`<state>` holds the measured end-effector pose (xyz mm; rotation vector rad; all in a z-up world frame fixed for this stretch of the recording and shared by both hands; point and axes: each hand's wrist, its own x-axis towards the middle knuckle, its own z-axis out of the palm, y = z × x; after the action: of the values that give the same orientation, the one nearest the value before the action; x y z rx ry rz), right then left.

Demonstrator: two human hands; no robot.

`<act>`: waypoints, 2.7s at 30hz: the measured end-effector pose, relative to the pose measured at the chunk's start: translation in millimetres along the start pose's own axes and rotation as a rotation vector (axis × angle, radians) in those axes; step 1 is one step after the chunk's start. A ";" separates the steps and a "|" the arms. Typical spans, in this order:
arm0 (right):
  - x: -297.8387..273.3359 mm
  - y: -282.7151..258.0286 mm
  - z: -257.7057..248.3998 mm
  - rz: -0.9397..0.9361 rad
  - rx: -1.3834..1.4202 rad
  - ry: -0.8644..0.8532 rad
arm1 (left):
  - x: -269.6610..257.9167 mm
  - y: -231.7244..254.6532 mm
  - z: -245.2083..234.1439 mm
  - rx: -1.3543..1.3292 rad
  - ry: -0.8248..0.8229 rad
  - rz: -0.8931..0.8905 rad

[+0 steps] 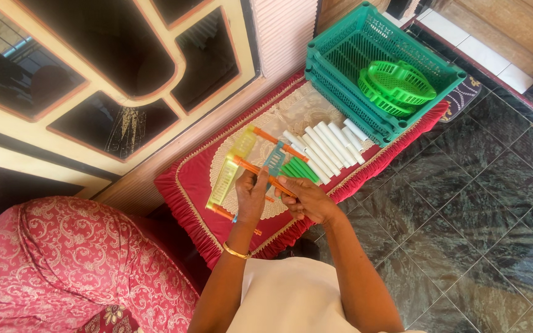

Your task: The person assembles small plastic components by inserting short cylindrical rods into grid-like trays. They handle green, blue, and yellow trays and white and green rods, placing rods into the trays and arranging them on a red-covered surface next to a green basket.

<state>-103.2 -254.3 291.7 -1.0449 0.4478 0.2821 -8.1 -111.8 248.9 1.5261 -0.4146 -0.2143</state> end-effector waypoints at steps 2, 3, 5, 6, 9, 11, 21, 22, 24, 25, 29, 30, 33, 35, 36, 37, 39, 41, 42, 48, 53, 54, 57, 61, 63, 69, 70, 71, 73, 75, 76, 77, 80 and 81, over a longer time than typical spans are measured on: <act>-0.2 2.6 0.1 0.042 0.109 -0.088 | -1.3 -2.6 -2.4 -0.001 -0.033 -0.001; 0.8 4.4 0.4 0.043 0.147 -0.117 | -0.4 -2.9 -2.5 -0.004 -0.049 -0.033; 4.3 11.9 0.6 0.020 0.178 -0.133 | 0.5 -3.6 -3.2 0.008 -0.067 -0.059; 6.7 17.5 1.1 -0.005 0.171 -0.118 | 0.6 -4.0 -4.3 0.022 -0.068 -0.052; 17.4 29.2 -1.7 -0.090 0.046 -0.035 | 6.1 -3.0 -5.6 0.019 -0.076 -0.072; 20.8 37.8 -3.2 -0.248 -0.156 0.032 | 6.0 -2.9 -6.5 0.010 -0.091 -0.093; 17.3 38.7 2.9 -0.699 -1.064 0.366 | 9.4 -16.8 -2.3 0.044 -0.125 -0.167; 17.2 36.5 0.9 -0.717 -1.126 0.398 | 11.1 -19.0 0.6 0.059 -0.119 -0.163; 17.2 35.2 -2.5 -0.660 -1.255 0.419 | 12.6 -23.4 5.1 0.155 -0.084 -0.234; 17.0 37.0 -2.7 -0.625 -1.316 0.427 | 11.0 -25.3 5.3 0.204 -0.067 -0.274; 18.7 34.7 -5.2 -0.880 -0.928 0.345 | 12.3 -26.5 9.2 0.044 -0.075 -0.125; 17.5 32.5 -7.5 -0.742 -0.729 0.243 | 11.9 -25.8 9.1 0.061 -0.085 -0.111; 10.1 28.1 -14.4 -0.215 -0.253 0.128 | 5.0 -25.4 9.4 0.112 -0.085 -0.042; 7.9 24.9 -18.5 -0.032 -0.062 0.104 | 4.4 -25.9 12.0 0.106 -0.088 -0.047; 7.0 25.2 -20.4 -0.038 -0.008 0.093 | 3.6 -27.2 13.9 0.084 -0.095 -0.085; 7.2 26.7 -20.9 -0.044 0.046 0.080 | 3.1 -28.8 14.6 0.064 -0.101 -0.122; 11.0 30.6 -18.3 -0.183 -0.019 0.116 | 5.3 -32.3 15.9 0.039 -0.101 -0.085; 13.2 32.2 -15.3 -0.447 -0.247 0.201 | 8.0 -34.3 16.7 0.023 -0.101 -0.049; 14.0 31.8 -12.8 -0.640 -0.446 0.263 | 9.6 -34.8 17.1 0.019 -0.099 -0.031; -1.9 22.3 -2.0 -0.711 -0.918 0.486 | 5.9 -35.6 17.4 0.018 -0.094 -0.119; 5.5 33.3 -3.5 -0.793 -0.952 0.520 | 3.5 -37.0 19.0 -0.001 -0.113 -0.121; 9.3 38.3 -6.3 -0.786 -0.897 0.489 | 2.5 -37.6 18.4 -0.014 -0.109 -0.118; 22.6 49.7 -18.1 -0.754 -0.600 0.276 | 0.3 -40.7 14.7 0.018 -0.103 -0.115; 21.4 52.2 -32.6 -0.100 0.098 0.036 | -7.2 -47.6 10.4 0.087 -0.095 -0.120; 18.7 47.2 -35.4 -0.017 0.209 -0.070 | -10.6 -51.9 6.5 0.088 -0.105 -0.089; 31.1 49.6 -45.5 -0.122 0.087 0.235 | -2.5 -71.7 -13.1 0.060 0.012 -0.214; 38.0 55.4 -52.6 -0.170 0.039 0.301 | -2.2 -74.9 -17.8 0.077 0.043 -0.235; 46.0 64.6 -61.0 -0.129 0.013 0.336 | -4.2 -78.2 -21.1 0.068 0.049 -0.224; 66.9 94.0 -79.6 -0.039 -0.039 0.403 | -14.6 -84.4 -28.7 0.054 0.064 -0.211; 92.6 137.9 -93.8 -0.038 -0.056 0.466 | -24.6 -89.2 -34.8 0.061 0.078 -0.251; 106.6 162.1 -99.4 -0.040 -0.067 0.496 | -28.6 -89.9 -38.1 0.065 0.086 -0.269; 120.0 187.8 -102.1 -0.094 -0.109 0.514 | -30.5 -89.7 -41.8 0.105 0.097 -0.317; 154.0 250.8 -117.0 -0.195 -0.176 0.541 | -32.2 -85.4 -48.6 0.155 0.126 -0.408; 164.9 269.4 -117.4 -0.181 -0.155 0.526 | -34.6 -82.7 -50.8 0.131 0.138 -0.410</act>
<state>-100.7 -226.3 -44.1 -1.3048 0.8065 -0.1288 -9.9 -55.3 162.7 1.7338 -0.0017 -0.4045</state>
